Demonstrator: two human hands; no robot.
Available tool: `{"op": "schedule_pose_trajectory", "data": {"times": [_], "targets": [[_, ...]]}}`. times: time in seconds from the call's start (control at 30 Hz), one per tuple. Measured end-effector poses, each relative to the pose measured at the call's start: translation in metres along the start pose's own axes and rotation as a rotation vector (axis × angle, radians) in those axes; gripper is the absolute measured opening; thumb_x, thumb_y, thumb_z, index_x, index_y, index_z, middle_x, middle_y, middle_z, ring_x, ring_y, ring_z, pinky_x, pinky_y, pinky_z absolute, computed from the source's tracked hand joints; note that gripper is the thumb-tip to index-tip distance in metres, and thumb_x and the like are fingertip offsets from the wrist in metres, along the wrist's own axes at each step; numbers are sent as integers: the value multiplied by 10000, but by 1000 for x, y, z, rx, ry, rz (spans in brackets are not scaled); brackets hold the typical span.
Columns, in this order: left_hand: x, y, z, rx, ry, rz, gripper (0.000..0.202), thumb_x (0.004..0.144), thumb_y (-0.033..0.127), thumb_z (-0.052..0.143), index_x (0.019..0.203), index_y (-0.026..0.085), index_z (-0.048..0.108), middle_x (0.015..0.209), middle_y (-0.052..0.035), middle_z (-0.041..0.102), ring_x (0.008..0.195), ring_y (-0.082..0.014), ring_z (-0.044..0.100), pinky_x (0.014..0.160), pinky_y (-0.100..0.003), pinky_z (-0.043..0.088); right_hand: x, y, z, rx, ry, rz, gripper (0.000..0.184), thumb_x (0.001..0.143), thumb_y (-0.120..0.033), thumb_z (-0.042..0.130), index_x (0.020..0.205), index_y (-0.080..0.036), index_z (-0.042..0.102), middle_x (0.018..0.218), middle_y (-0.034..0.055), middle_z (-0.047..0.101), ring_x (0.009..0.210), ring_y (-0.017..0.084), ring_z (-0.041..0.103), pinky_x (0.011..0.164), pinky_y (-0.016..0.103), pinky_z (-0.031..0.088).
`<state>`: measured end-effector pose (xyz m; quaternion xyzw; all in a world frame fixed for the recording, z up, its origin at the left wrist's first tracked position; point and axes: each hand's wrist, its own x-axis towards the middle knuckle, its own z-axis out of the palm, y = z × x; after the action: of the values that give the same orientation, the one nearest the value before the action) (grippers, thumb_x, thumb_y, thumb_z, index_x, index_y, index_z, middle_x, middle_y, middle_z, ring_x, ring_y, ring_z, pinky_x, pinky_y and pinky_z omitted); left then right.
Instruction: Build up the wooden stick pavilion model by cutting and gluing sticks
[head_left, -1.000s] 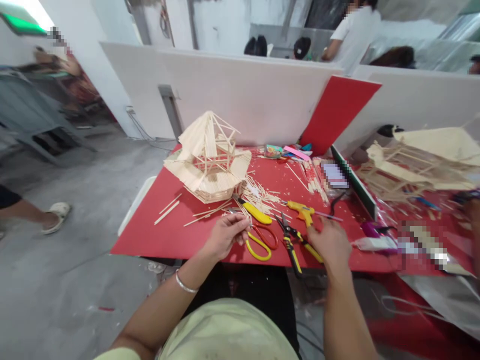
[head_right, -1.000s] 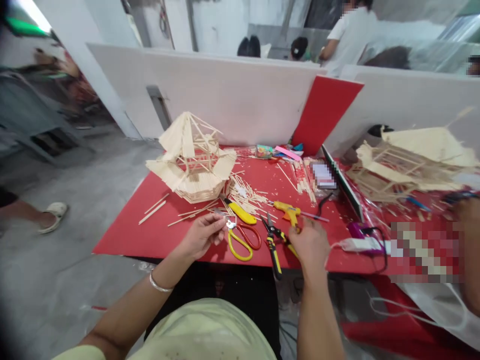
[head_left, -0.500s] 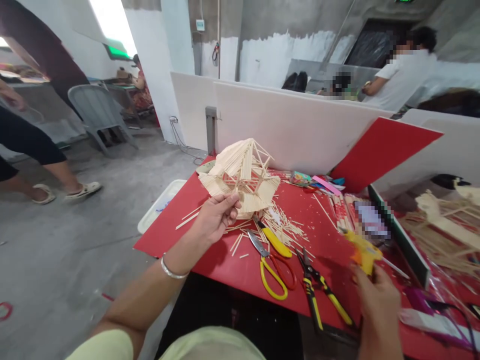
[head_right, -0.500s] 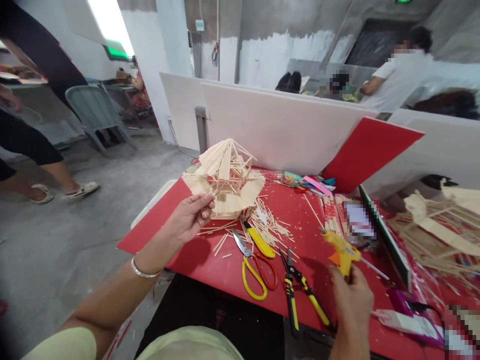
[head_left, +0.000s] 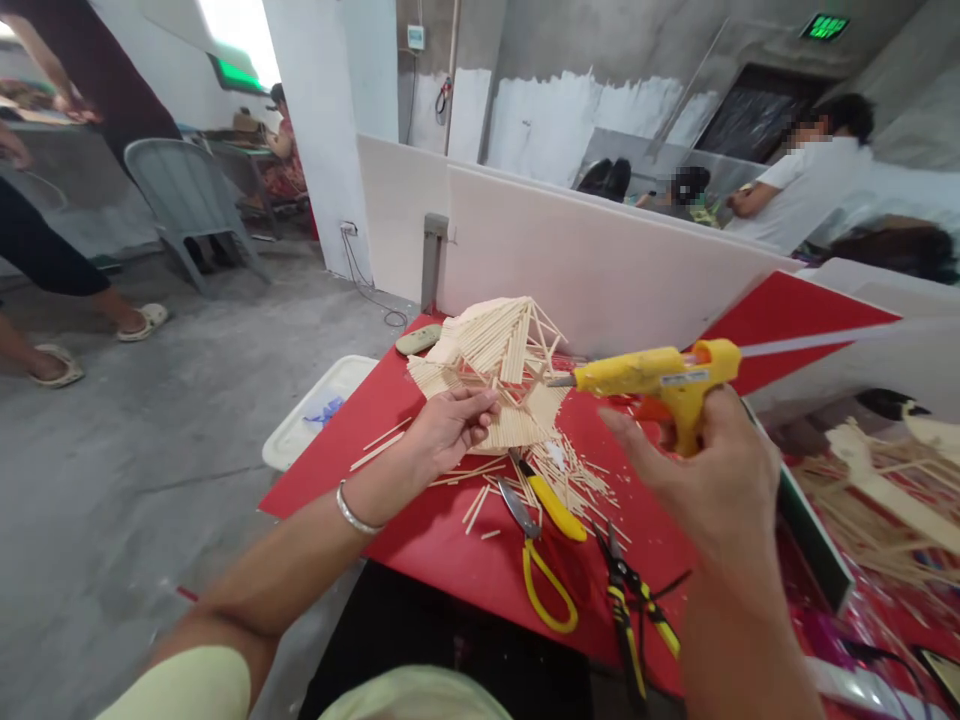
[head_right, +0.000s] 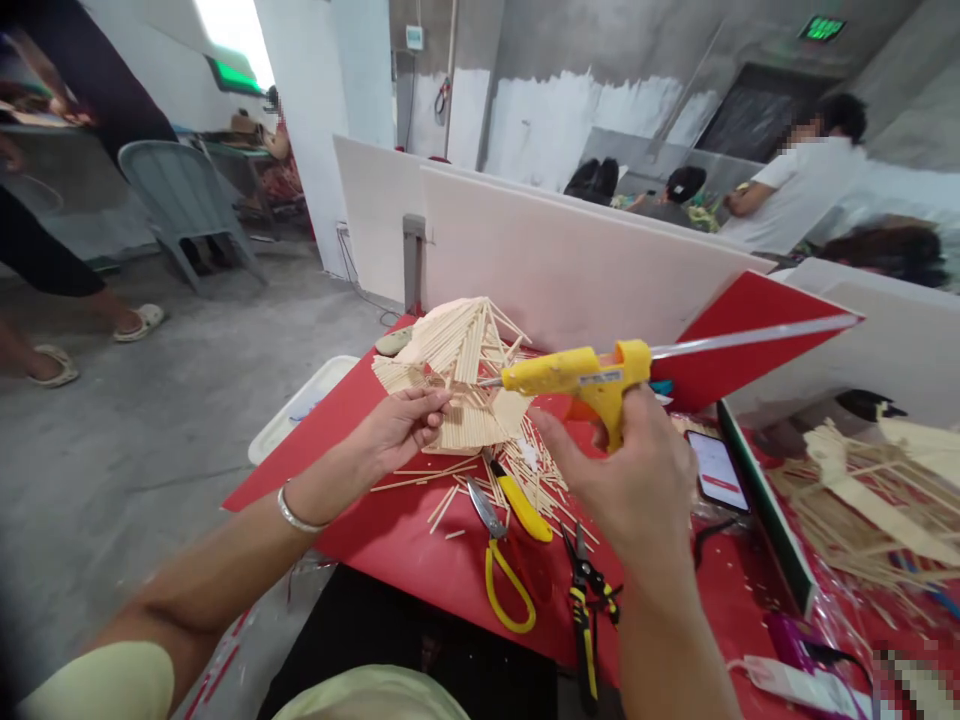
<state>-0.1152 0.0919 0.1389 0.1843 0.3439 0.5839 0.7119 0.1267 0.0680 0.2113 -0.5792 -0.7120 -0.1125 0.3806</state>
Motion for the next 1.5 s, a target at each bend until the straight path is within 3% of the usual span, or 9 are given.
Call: {"op": "schedule_pose_trajectory", "data": {"times": [0.13, 0.23, 0.37, 0.7, 1.03, 1.5], "targets": [[9, 5, -4, -17, -33, -53, 137, 721, 112, 801, 751, 87, 670, 677, -24, 622, 490, -14, 496, 417, -111, 365, 30, -23, 19, -332, 143, -180, 448, 817, -600, 596, 968, -178, 580, 745, 22, 560, 633, 148, 455, 572, 293, 241], [15, 8, -7, -14, -57, -74, 133, 721, 124, 803, 742, 80, 679, 674, -25, 621, 484, -10, 483, 411, -112, 357, 42, -27, 27, -430, 145, -300, 419, 869, -528, 549, 1063, -159, 589, 801, 52, 617, 656, 159, 489, 572, 302, 211], [20, 11, -9, -7, -64, -76, 143, 715, 131, 814, 751, 83, 684, 679, -22, 620, 493, -14, 498, 425, -113, 379, 50, -29, 34, -465, 109, -391, 347, 886, -444, 532, 1055, -147, 596, 813, 64, 634, 665, 156, 491, 571, 310, 194], [25, 17, -8, -17, -96, -102, 114, 754, 104, 779, 754, 81, 667, 692, -28, 636, 492, -16, 520, 420, -103, 403, 58, -32, 48, -500, 44, -489, 237, 884, -352, 528, 996, -156, 601, 846, 53, 634, 653, 137, 460, 560, 307, 171], [24, 14, -15, 3, -116, -104, 145, 762, 114, 782, 753, 98, 639, 677, -21, 641, 493, -22, 537, 434, -102, 416, 61, -40, 46, -538, 64, -550, 190, 879, -321, 533, 950, -159, 602, 832, 43, 617, 648, 122, 463, 557, 305, 197], [29, 11, -18, 70, -115, -21, 234, 667, 190, 869, 786, 107, 685, 658, -28, 670, 477, -45, 564, 447, -144, 431, 58, -41, 40, -524, 45, -560, 173, 879, -296, 530, 967, -156, 580, 798, 39, 614, 646, 130, 472, 565, 302, 199]]}}
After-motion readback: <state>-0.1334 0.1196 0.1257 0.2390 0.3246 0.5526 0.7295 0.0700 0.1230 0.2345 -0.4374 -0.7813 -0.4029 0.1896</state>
